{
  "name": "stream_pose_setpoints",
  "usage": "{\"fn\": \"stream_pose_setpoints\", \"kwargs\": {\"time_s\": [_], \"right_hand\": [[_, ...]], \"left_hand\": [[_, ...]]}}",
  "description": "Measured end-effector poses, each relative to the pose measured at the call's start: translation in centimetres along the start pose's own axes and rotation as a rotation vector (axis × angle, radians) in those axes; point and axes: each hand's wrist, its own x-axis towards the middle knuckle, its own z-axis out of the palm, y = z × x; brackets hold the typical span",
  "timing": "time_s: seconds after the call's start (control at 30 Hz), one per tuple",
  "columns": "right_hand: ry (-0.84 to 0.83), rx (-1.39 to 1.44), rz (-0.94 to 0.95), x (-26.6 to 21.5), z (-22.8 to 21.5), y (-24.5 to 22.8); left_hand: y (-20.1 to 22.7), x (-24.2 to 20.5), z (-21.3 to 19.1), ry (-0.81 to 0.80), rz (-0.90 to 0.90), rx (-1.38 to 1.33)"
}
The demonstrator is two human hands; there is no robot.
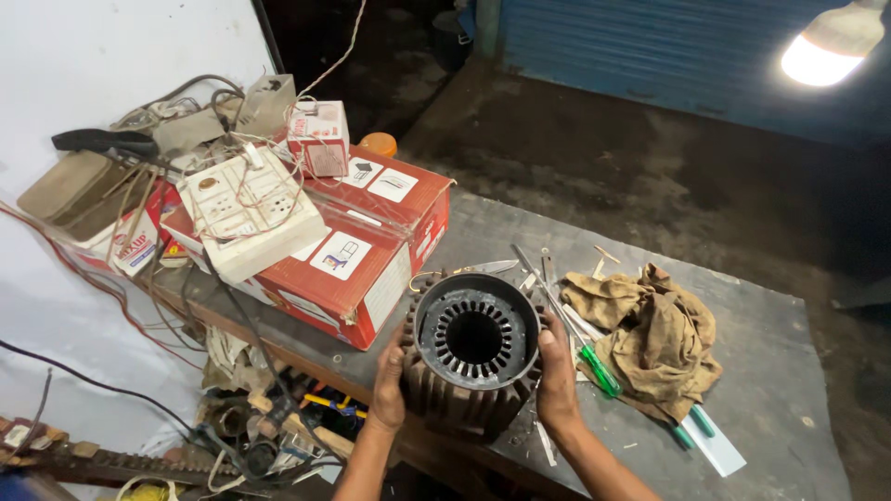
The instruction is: The person manipulates an electric motor housing on a workbench, using a screwdriver to pry and align internal components, then wiping the inside with a cloth and inserting small parts into the slots.
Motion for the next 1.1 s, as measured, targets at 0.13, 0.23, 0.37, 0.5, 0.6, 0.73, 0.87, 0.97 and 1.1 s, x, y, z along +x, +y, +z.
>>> {"fn": "stream_pose_setpoints", "kwargs": {"time_s": [0.13, 0.23, 0.37, 0.5, 0.6, 0.73, 0.87, 0.97, 1.1], "right_hand": [[-0.262, -0.105, -0.128, 0.1, -3.0, -0.2], [-0.4, -0.275, -0.254, 0.3, -4.0, -0.3], [-0.385, -0.309, -0.184, 0.3, -3.0, -0.5], [-0.29, -0.344, -0.237, 0.3, -2.1, -0.7], [-0.298, -0.315, -0.187, 1.5, -2.8, -0.6], [-0.278, -0.029, -0.102, 5.1, -3.0, 1.6], [-0.369, 0.232, 0.193, 9.2, -3.8, 2.4], [-0.296, 0.296, 0.363, 12.4, -3.7, 2.1], [-0.373, 0.191, 0.413, 16.2, -3.7, 2.2]], "left_hand": [[3.3, -0.9, 0.8, -0.041, -0.105, -0.075], [5.0, -0.7, 0.4, -0.135, -0.025, 0.185], [3.5, 0.4, 0.7, -0.151, 0.026, 0.186], [0.8, 0.5, 1.9, -0.046, 0.054, 0.032], [0.6, 1.2, 2.6, -0.024, 0.061, -0.033], [1.3, 3.8, 5.0, 0.194, -0.151, 0.27], [2.9, 6.4, 9.7, 0.411, -0.207, 0.672], [3.4, 6.8, 11.9, 0.497, -0.296, 0.696], [2.1, 6.0, 13.3, 0.562, -0.505, 0.776]]}}
